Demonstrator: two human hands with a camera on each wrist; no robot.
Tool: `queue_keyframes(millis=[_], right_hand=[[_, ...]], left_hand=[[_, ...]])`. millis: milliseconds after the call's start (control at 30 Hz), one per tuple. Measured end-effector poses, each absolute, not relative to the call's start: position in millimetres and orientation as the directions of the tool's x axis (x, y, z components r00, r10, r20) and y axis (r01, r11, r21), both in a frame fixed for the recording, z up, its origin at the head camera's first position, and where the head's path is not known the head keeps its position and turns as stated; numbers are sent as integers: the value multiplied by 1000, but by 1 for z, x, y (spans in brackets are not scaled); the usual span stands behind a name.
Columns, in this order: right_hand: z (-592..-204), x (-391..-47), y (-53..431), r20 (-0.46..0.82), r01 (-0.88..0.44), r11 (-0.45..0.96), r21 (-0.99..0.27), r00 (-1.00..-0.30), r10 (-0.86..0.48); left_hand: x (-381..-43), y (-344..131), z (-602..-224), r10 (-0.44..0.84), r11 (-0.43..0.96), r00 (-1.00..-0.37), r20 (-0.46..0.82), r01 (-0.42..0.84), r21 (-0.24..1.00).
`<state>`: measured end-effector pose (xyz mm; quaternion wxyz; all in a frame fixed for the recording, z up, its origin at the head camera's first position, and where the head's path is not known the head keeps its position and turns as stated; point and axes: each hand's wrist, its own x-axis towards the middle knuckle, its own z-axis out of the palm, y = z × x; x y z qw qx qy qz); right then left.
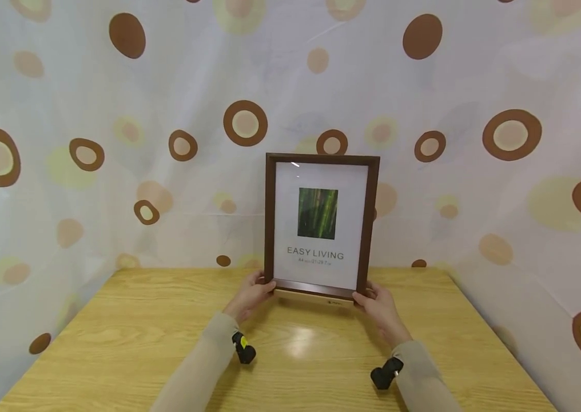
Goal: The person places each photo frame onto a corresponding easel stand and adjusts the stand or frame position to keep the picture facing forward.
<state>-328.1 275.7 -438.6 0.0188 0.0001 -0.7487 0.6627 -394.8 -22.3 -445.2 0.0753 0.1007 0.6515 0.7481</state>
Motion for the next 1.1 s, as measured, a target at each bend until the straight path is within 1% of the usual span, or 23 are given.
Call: queue_keyframes(millis=[267,433,633,867,1100], right_hand=[[-441,-333,277,26,-25,123,-992,-1000,9],[-443,-338,274,50,-49,133,-990,-999,-2],[-443,-341,265,69,-71,123,-990,-997,-22],[-443,-348,253,92,-96,106,-990,-995,-38],[-452,-355,251,111,-117,99,-988,-992,-64]], left_hand=[[-397,-28,-452,229,-117,-973,17,-11,993],[-398,-36,-452,224,-105,-974,25,2,994],[-389,-49,-451,237,-99,-971,32,9,995],[-388,-62,-452,207,-83,-978,25,8,996],[-387,-68,-456,196,-136,-980,20,-7,991]])
